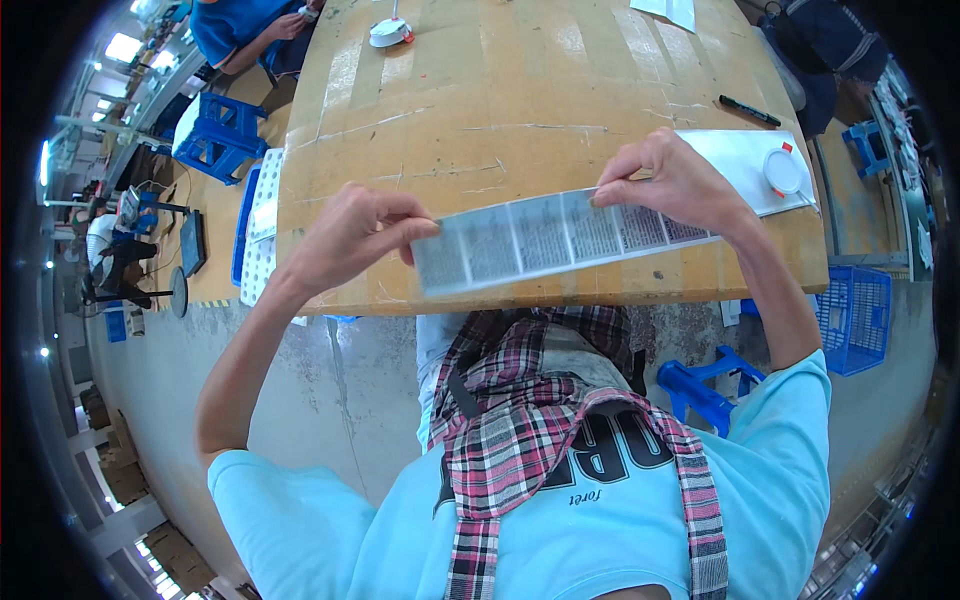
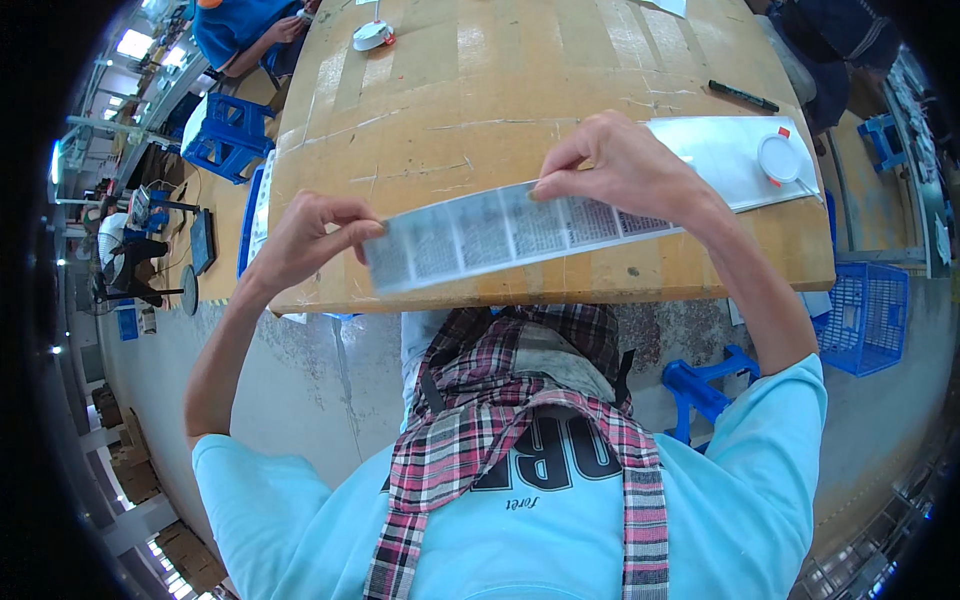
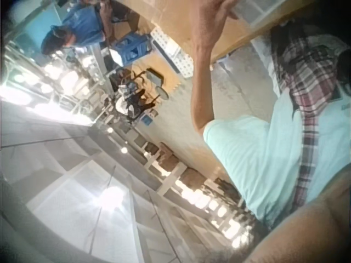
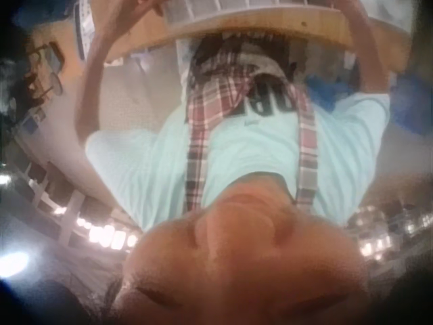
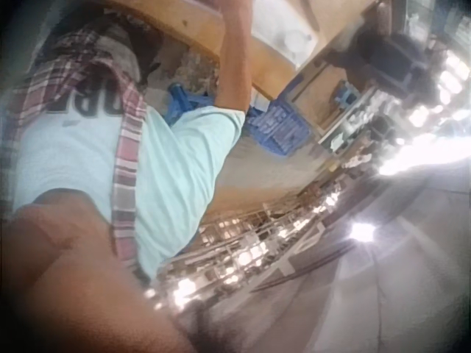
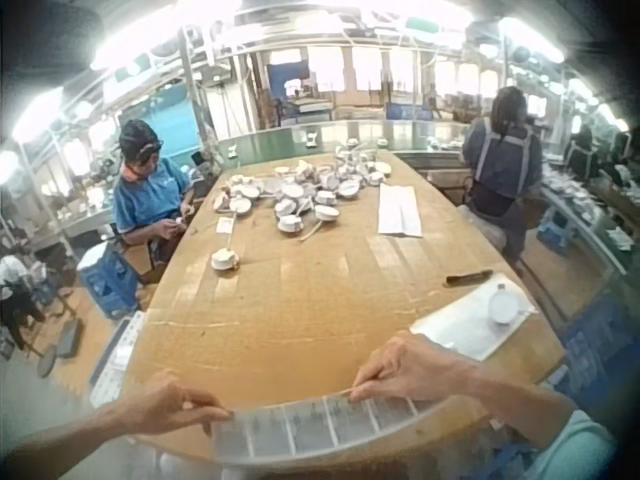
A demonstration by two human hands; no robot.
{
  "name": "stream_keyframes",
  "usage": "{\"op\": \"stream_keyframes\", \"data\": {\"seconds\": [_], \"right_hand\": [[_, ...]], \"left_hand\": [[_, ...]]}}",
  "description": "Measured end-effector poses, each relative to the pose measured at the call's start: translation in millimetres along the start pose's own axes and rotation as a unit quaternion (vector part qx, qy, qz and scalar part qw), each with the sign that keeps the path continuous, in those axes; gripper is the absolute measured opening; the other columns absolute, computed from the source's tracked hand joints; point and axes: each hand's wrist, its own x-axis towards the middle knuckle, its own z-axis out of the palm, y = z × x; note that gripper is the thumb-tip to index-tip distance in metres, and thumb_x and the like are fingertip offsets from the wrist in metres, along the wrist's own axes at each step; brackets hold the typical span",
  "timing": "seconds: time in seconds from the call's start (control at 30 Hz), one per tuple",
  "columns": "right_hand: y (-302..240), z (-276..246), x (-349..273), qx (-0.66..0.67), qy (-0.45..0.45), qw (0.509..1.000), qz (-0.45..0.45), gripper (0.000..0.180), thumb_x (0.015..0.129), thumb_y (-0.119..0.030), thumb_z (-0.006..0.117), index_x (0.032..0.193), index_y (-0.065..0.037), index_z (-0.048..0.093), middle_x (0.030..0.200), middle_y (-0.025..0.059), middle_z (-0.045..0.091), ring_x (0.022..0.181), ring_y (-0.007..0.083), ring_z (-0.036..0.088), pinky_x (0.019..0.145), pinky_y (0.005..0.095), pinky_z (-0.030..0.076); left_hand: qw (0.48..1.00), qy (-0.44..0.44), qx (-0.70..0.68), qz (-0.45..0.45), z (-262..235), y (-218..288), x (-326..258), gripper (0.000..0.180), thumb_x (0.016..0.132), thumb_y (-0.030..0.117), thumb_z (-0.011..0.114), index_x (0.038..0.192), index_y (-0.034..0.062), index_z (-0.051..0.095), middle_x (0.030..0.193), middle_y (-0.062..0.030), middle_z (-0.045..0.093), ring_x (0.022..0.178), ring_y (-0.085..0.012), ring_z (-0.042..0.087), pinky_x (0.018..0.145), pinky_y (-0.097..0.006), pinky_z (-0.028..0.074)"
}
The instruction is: Peeling labels from a sheet and applying them to the back of circular LED lighting components.
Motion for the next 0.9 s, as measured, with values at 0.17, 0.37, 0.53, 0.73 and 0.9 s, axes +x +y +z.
{"op": "stream_keyframes", "data": {"seconds": [0.17, 0.37, 0.53, 0.73, 0.9], "right_hand": [[4.8, -23.2, -5.3, -0.095, 0.058, 0.986, 0.123, 0.022, 0.080, -0.022, 0.071, 0.087, -0.001, 0.075, 0.069, 0.0091, 0.069, 0.057, 0.0130, 0.058, 0.056, 0.0296, 0.046], [-27.2, 10.3, 26.5, -0.064, 0.017, 0.996, 0.058, 0.029, 0.081, -0.027, 0.071, 0.083, 0.001, 0.073, 0.061, 0.0091, 0.062, 0.052, 0.0153, 0.052, 0.052, 0.0317, 0.041], [-20.9, -9.8, -1.0, -0.074, -0.009, 0.996, 0.044, 0.022, 0.082, -0.021, 0.070, 0.079, 0.001, 0.073, 0.062, 0.0062, 0.065, 0.056, 0.0111, 0.055, 0.055, 0.0289, 0.043], [18.4, -65.3, -59.1, -0.184, 0.158, 0.947, 0.212, 0.027, 0.086, -0.028, 0.066, 0.081, -0.002, 0.074, 0.068, 0.0062, 0.068, 0.067, 0.0106, 0.066, 0.063, 0.0252, 0.048], [40.1, -29.0, -56.8, 0.033, 0.226, 0.958, 0.176, 0.043, 0.094, -0.039, 0.058, 0.098, 0.002, 0.071, 0.087, 0.0114, 0.071, 0.082, 0.0141, 0.067, 0.070, 0.0289, 0.052]], "left_hand": [[0.985, 0.149, -0.039, -0.078, -26.5, -4.9, -9.2, 0.023, 0.094, 0.018, 0.060, 0.094, -0.0029, 0.069, 0.079, -0.0061, 0.071, 0.077, -0.0144, 0.069, 0.074, -0.027, 0.052], [0.976, 0.164, 0.054, 0.130, 24.0, 41.6, 35.9, 0.026, 0.095, 0.021, 0.058, 0.100, -0.0016, 0.069, 0.081, -0.0067, 0.071, 0.082, -0.0138, 0.065, 0.072, -0.027, 0.050], [0.991, -0.029, 0.096, 0.084, 7.7, 42.6, 28.2, 0.028, 0.093, 0.022, 0.060, 0.092, -0.0052, 0.068, 0.068, -0.0024, 0.060, 0.062, -0.0102, 0.047, 0.057, -0.030, 0.039], [0.993, -0.004, 0.001, -0.118, -15.3, -5.9, -13.6, 0.027, 0.092, 0.019, 0.062, 0.086, -0.0062, 0.068, 0.069, 0.0014, 0.059, 0.068, -0.0045, 0.051, 0.061, -0.024, 0.042], [0.951, 0.274, 0.141, -0.012, 6.3, -18.1, 0.3, 0.018, 0.087, 0.011, 0.065, 0.101, 0.0013, 0.068, 0.080, -0.0061, 0.066, 0.068, -0.0143, 0.059, 0.063, -0.028, 0.047]]}}
